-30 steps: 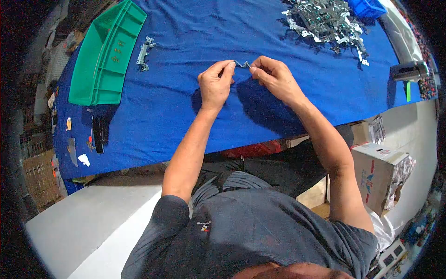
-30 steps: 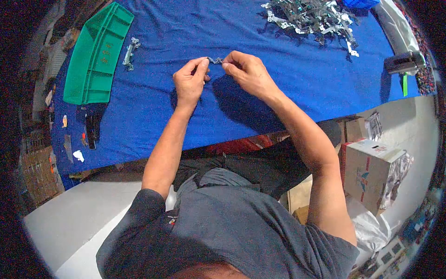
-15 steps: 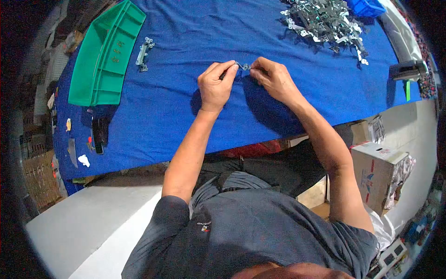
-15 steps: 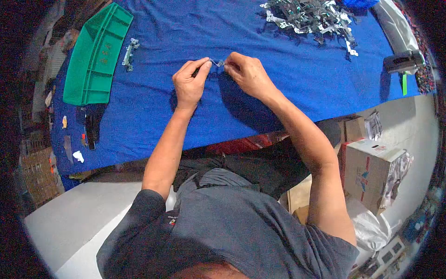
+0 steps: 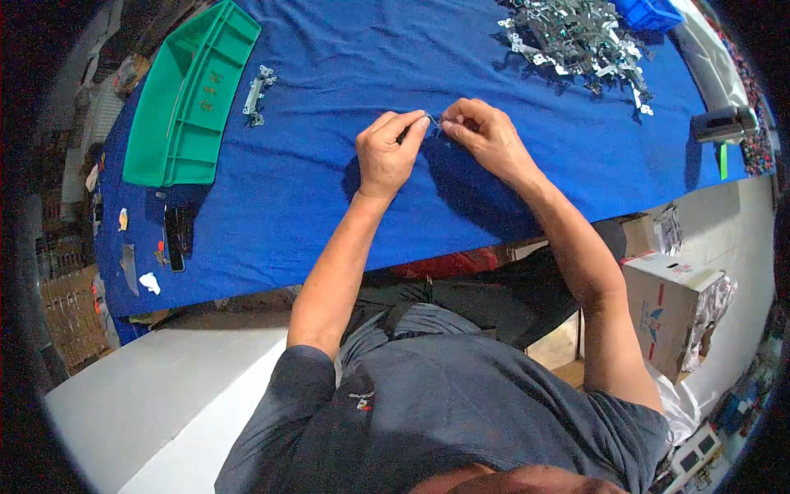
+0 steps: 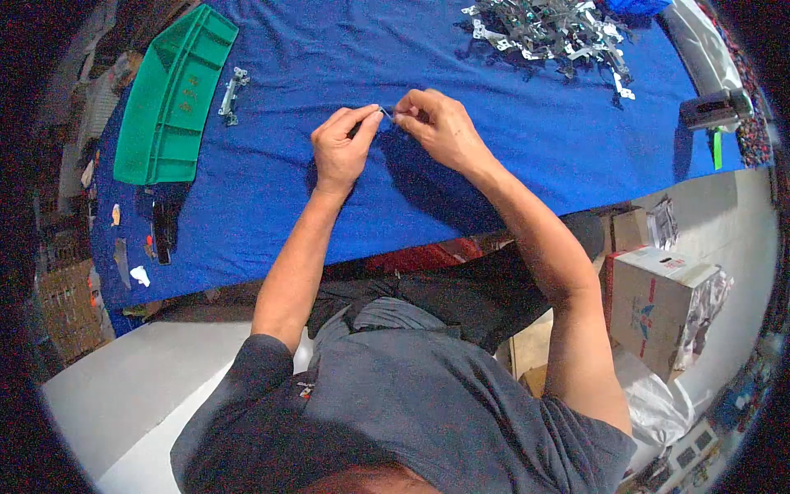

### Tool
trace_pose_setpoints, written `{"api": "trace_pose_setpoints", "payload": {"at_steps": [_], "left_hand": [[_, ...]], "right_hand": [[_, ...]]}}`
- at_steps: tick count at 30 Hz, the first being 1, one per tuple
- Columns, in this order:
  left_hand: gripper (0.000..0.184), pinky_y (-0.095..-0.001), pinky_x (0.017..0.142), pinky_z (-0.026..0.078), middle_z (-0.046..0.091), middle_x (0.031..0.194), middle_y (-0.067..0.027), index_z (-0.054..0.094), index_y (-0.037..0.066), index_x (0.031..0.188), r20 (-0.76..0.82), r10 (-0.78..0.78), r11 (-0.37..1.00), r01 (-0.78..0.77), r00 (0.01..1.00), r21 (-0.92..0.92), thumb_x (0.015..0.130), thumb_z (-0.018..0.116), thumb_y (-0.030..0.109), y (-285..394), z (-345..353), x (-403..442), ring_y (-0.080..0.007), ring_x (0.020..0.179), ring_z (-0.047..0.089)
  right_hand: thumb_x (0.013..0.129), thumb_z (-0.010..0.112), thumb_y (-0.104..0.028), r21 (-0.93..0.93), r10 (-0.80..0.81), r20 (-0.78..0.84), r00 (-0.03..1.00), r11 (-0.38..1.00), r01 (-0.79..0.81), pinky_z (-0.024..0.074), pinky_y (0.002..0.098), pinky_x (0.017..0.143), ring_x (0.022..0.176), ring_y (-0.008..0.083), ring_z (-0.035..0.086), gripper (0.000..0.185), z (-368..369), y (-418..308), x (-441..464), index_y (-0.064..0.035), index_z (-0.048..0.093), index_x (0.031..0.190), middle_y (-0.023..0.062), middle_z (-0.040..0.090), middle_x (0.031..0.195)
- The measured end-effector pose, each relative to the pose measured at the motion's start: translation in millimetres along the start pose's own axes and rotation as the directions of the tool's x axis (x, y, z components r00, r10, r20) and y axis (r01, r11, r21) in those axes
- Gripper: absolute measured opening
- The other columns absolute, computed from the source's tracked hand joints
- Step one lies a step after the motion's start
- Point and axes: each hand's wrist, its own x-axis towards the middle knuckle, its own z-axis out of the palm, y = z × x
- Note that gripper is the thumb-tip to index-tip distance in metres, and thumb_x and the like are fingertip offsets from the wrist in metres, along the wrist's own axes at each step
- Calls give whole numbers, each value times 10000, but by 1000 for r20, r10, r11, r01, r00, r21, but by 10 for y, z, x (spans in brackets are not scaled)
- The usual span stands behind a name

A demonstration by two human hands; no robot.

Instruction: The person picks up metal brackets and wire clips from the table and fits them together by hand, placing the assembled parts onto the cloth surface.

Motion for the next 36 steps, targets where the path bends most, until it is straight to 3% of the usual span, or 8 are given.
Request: {"api": "trace_pose_setpoints", "payload": {"at_steps": [2,4,5,7,10,16,25,36], "left_hand": [[114,-276,626,504,714,791,-88,754,22,929,18,11,1000,-11,1000,13,829,738,73,-4,4,0,-139,683,658],[117,-274,604,512,707,774,-71,752,16,939,8,134,991,-134,991,30,852,726,89,-16,23,-2,-129,650,651],[117,-274,604,512,707,774,-71,752,16,939,9,134,991,-134,991,30,852,726,89,-43,33,-20,-129,650,651],[141,-248,546,498,698,769,-47,745,14,970,4,-241,956,238,971,-170,893,706,125,-101,47,-40,-98,610,633],[170,-215,496,466,688,770,-31,733,16,1001,16,-380,885,368,925,-284,925,686,160,-89,31,-18,-67,587,613],[177,-199,480,436,689,763,-33,731,19,1014,18,-329,907,321,944,-273,928,687,168,-121,35,-34,-51,584,598],[177,-224,543,492,697,784,-43,738,0,1002,10,-251,945,247,968,-213,918,694,149,-123,34,-20,-66,618,605],[164,-230,550,495,700,787,-46,744,3,988,15,-253,948,251,967,-195,908,702,139,-101,35,-26,-70,621,606]], "right_hand": [[924,651,-181,-114,-123,-79,989,987,114,463,268,609,691,110,573,187,8,8,5,2,650,960,28,642,812],[927,648,-187,315,92,-129,987,948,-47,456,261,623,698,95,551,182,-7,-23,29,-10,654,973,2,631,798],[931,638,-182,339,165,-85,983,932,-127,461,265,623,698,84,548,177,-71,-30,46,-14,659,984,-12,622,793],[935,631,-185,328,170,-19,985,932,-155,463,264,621,693,84,550,183,-93,-40,41,-12,659,990,-4,626,785],[976,592,-218,265,181,105,978,943,-203,404,209,577,675,45,504,183,-46,-41,2,-46,642,1013,-23,616,802],[949,599,-204,177,114,75,991,976,-126,487,286,611,664,105,594,219,27,-91,-9,6,657,974,42,666,766],[938,607,-210,33,32,45,998,999,-33,473,311,608,656,122,592,225,-8,-54,-9,9,663,938,80,658,726],[928,623,-193,62,85,51,995,994,-89,471,319,606,660,127,593,212,-11,-66,-14,14,662,954,92,670,741]]}}
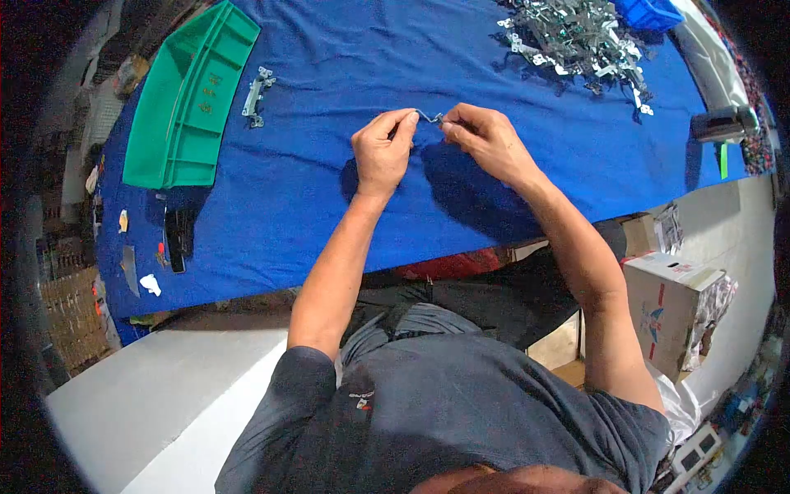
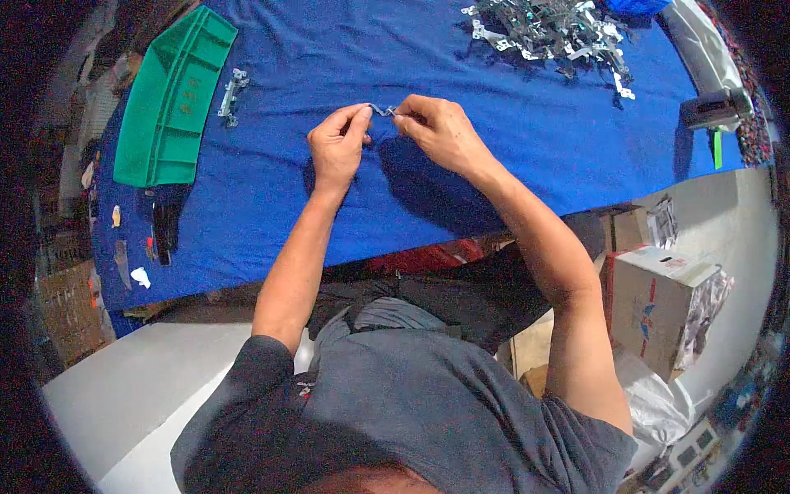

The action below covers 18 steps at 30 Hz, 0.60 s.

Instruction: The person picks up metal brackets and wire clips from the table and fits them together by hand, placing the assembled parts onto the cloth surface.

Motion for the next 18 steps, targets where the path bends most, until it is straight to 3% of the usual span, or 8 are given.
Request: {"api": "trace_pose_setpoints", "payload": {"at_steps": [3,5,6,7,14,18], "left_hand": [[118,-264,535,459,683,730,-68,738,-5,925,-21,-2,1000,2,1000,-31,882,705,100,0,3,4,-98,589,597],[141,-236,581,475,699,783,-42,750,8,974,-15,102,993,-101,995,65,881,722,111,17,-31,14,-69,653,608],[141,-236,581,475,699,783,-42,750,8,974,-17,102,993,-101,995,66,881,722,111,39,-30,17,-69,653,608],[125,-257,587,483,700,776,-67,746,4,943,-34,149,986,-146,988,84,862,729,99,61,-21,18,-100,650,619],[107,-293,615,511,710,791,-111,744,5,910,-29,201,974,-196,979,113,829,737,74,93,-20,19,-182,667,669],[125,-264,627,494,709,793,-81,749,2,940,-8,222,967,-219,975,129,835,745,69,90,-6,16,-122,685,642]], "right_hand": [[924,627,-186,-34,0,-6,1000,999,0,473,325,604,652,136,595,206,-5,-30,-11,15,661,954,102,668,739],[921,630,-183,-55,-16,-18,1000,998,15,473,328,603,647,144,598,202,-13,-38,-9,15,662,952,109,666,736],[933,625,-166,-75,-6,-10,1000,997,5,456,295,592,655,109,561,176,-15,-21,-8,7,646,955,61,647,746],[945,620,-149,-95,5,-4,1000,995,-6,438,261,581,662,75,525,150,-11,-2,-10,0,631,958,14,627,756],[934,634,-110,-78,15,-26,1000,997,-17,460,260,583,670,79,543,149,38,80,11,-14,592,1040,14,604,793],[933,635,-111,8,2,-25,1000,1000,-2,468,248,588,665,72,540,184,30,73,11,-24,585,1087,-1,584,797]]}}
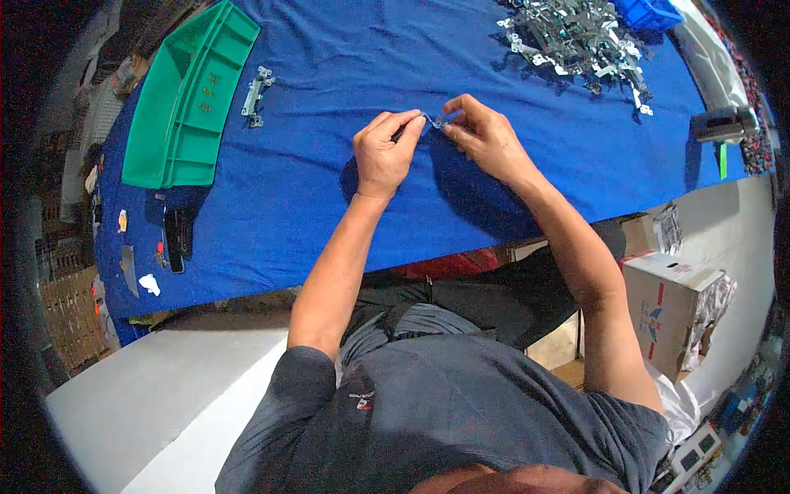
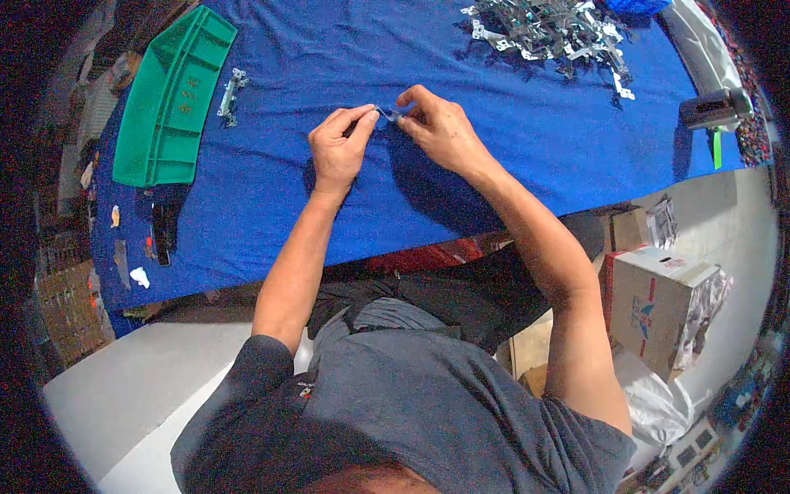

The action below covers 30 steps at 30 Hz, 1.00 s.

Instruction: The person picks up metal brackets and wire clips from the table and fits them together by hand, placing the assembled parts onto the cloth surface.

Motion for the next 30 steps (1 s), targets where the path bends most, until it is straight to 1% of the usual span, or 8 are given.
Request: {"api": "trace_pose_setpoints", "payload": {"at_steps": [4,7,10,16,20,26,28,30], "left_hand": [[117,-276,626,503,709,787,-97,751,5,932,16,10,1000,-10,1000,11,830,736,59,8,-3,-6,-144,687,658],[114,-290,626,510,714,798,-110,751,9,924,33,36,999,-36,999,8,831,726,69,13,-7,-4,-163,694,671],[111,-304,633,516,717,807,-116,751,16,913,41,61,997,-62,997,40,831,723,85,-13,-6,-3,-186,697,679],[121,-326,638,520,705,812,-123,746,33,916,124,72,995,-80,990,63,833,722,117,-50,-66,12,-228,707,684],[130,-369,680,522,699,832,-129,738,42,915,23,127,929,-127,992,348,849,702,148,-392,-486,272,-277,761,675],[151,-448,815,458,688,850,-129,722,74,839,-74,251,639,-107,965,762,827,686,220,-1249,-1541,945,-329,876,618],[156,-453,881,460,681,932,-152,723,72,839,2,286,589,-177,958,788,820,692,224,-1502,-1732,1014,-344,941,613],[235,-473,946,443,646,1107,-180,718,94,1037,-2,227,588,-135,974,797,839,679,215,-1633,-1771,949,-366,1065,582]], "right_hand": [[926,652,-139,199,101,99,990,973,-119,460,241,578,664,65,526,196,-14,-67,-13,-40,603,1088,-21,568,798],[924,661,-158,74,169,75,983,982,-174,445,229,604,697,54,520,177,-17,-67,-7,-41,616,1049,-25,568,820],[913,670,-196,-87,-89,-71,993,993,82,487,296,661,766,146,600,201,19,51,17,-13,641,991,71,624,874],[961,615,-178,268,53,-166,985,963,-7,387,226,608,691,48,456,146,-57,-101,65,-36,599,934,-48,515,744],[952,617,-196,124,58,-133,989,991,-41,403,260,609,672,72,460,183,-36,150,82,-16,592,940,-14,537,724],[917,636,-211,-65,-72,-145,987,996,64,458,337,634,674,175,571,214,20,123,64,-6,601,971,113,614,744],[919,623,-208,-115,-192,-174,966,978,173,497,397,697,767,295,647,193,25,133,71,-21,611,964,161,657,835],[915,619,-217,-122,-125,-135,983,987,109,501,415,712,799,331,652,197,-11,48,45,-24,608,954,172,660,856]]}}
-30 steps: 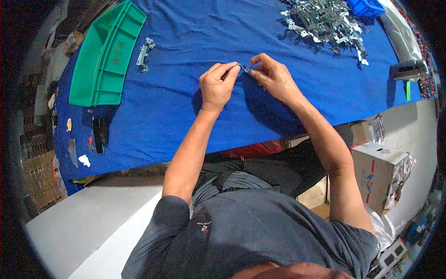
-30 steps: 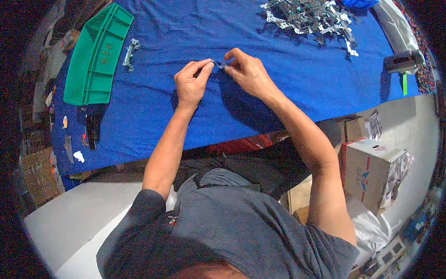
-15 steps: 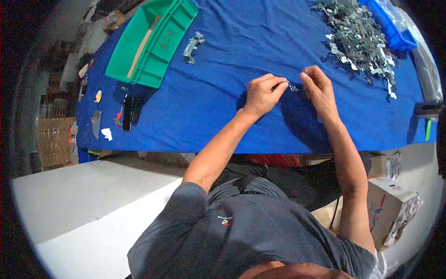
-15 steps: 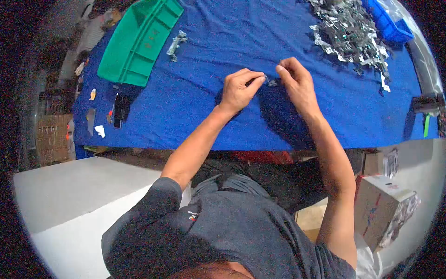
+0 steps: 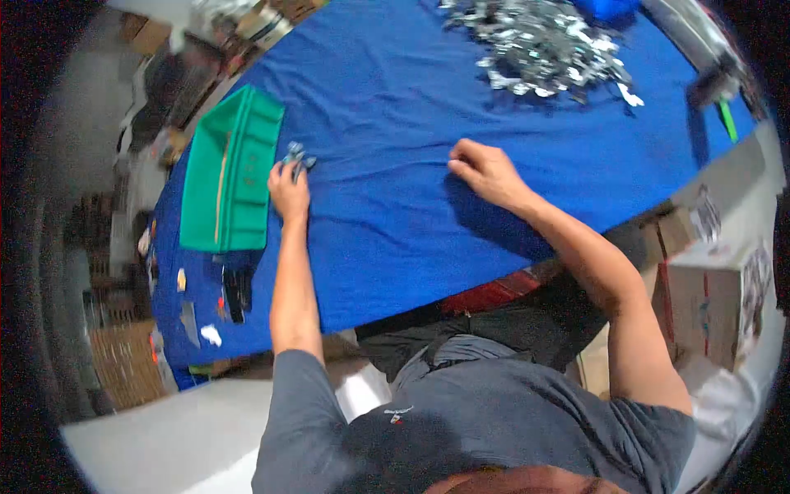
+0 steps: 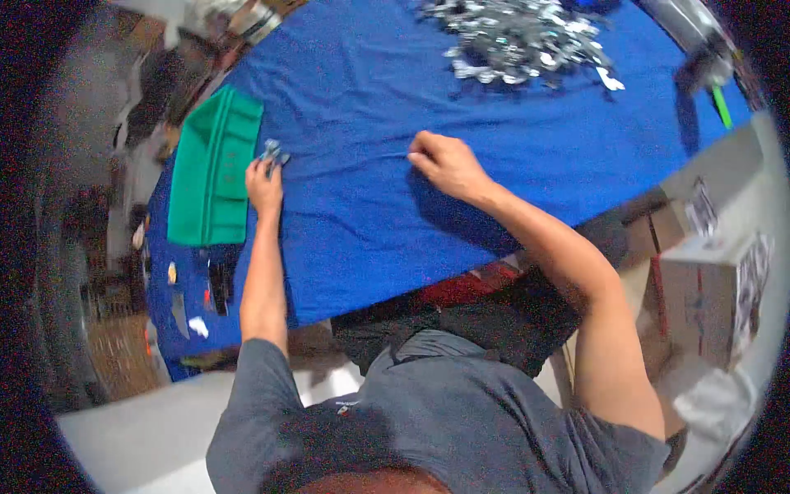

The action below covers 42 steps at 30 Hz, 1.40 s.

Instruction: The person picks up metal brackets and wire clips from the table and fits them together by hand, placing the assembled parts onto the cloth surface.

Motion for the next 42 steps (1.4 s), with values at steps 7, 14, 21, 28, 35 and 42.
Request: {"api": "trace_pose_setpoints", "payload": {"at_steps": [7,14,21,28,35,42], "left_hand": [[329,-446,995,428,608,1212,-170,652,80,1188,154,81,996,-86,985,27,862,644,122,-182,115,39,-356,1140,541],[457,-514,1095,341,454,1395,-245,626,55,1215,-49,141,989,-138,989,49,773,687,157,476,-154,71,-425,1295,421],[395,-484,1106,340,454,1418,-240,622,9,1190,98,115,931,-73,988,-357,829,713,142,1490,-316,-309,-415,1307,431],[285,-393,987,472,642,1208,-175,672,-11,1106,253,72,793,98,965,-601,854,701,118,2034,-366,-431,-321,1120,614],[249,-355,919,502,690,1095,-154,684,-13,1096,321,-53,691,267,946,-672,882,660,110,2135,-295,-436,-262,1025,663],[200,-360,927,506,694,1087,-155,698,-10,1036,267,18,735,168,963,-657,875,662,103,2183,-341,-440,-272,1031,666]], "right_hand": [[896,621,-216,-10,-56,-42,998,998,56,498,439,718,816,348,639,184,-63,124,87,-35,612,931,168,645,847],[896,655,-220,-92,-168,-442,881,986,142,518,413,885,970,341,643,202,-581,381,391,-57,643,1015,225,568,1190],[897,635,-276,-33,-97,-262,960,995,91,408,461,1042,1261,408,493,245,-567,690,685,-52,645,996,243,587,1204],[910,629,-209,94,-247,-72,966,963,253,433,464,984,1177,412,525,182,-136,110,112,-33,605,954,232,577,1168],[932,649,-186,52,-185,-18,983,981,186,445,380,946,1127,288,552,200,-168,-79,-14,-20,595,1030,180,577,1157],[935,648,-210,612,73,-199,977,788,66,422,259,681,759,68,504,166,-237,90,163,-49,647,978,-30,586,794]]}}
